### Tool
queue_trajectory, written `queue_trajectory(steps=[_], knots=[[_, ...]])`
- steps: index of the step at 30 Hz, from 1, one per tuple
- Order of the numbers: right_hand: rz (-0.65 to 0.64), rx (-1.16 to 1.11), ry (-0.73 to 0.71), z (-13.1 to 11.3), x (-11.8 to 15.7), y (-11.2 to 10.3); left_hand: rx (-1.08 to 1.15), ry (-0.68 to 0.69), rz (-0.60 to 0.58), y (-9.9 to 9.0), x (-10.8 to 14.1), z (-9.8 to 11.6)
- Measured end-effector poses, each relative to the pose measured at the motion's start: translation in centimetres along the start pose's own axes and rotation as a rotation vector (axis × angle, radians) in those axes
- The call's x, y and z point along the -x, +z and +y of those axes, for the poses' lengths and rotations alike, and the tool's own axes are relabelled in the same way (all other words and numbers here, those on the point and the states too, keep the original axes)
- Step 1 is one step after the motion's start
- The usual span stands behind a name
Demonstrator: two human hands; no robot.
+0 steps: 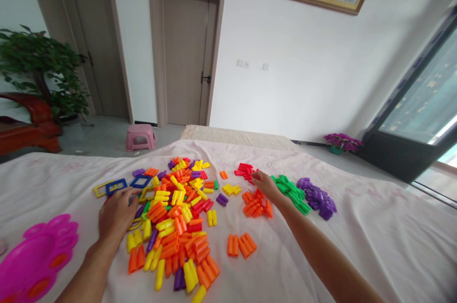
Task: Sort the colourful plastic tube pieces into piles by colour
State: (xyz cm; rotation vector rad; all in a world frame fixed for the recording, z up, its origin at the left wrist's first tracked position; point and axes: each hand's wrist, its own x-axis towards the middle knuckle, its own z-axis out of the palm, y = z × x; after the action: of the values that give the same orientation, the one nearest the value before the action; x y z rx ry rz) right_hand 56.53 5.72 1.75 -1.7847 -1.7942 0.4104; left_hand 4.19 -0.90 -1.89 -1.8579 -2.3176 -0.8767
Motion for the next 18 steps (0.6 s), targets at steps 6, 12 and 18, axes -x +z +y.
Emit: queue_trajectory(steps=[6,12,18], knots=[[-0.056,0.011,-0.021,-0.9,2.6,-0.2,0.003,-0.026,-0.017,0.0,-0.2,-0.1],[-0.051,0.073,-0.184,-6.7,1.5,1.7,-0.071,-0.021,-0.015,0.2,-0.3,0.6],[-0.191,0.174,-0.275,-14.5,-1.1,8.1,-0.106,0.023,-0.052,0.8,-1.2,0.4]])
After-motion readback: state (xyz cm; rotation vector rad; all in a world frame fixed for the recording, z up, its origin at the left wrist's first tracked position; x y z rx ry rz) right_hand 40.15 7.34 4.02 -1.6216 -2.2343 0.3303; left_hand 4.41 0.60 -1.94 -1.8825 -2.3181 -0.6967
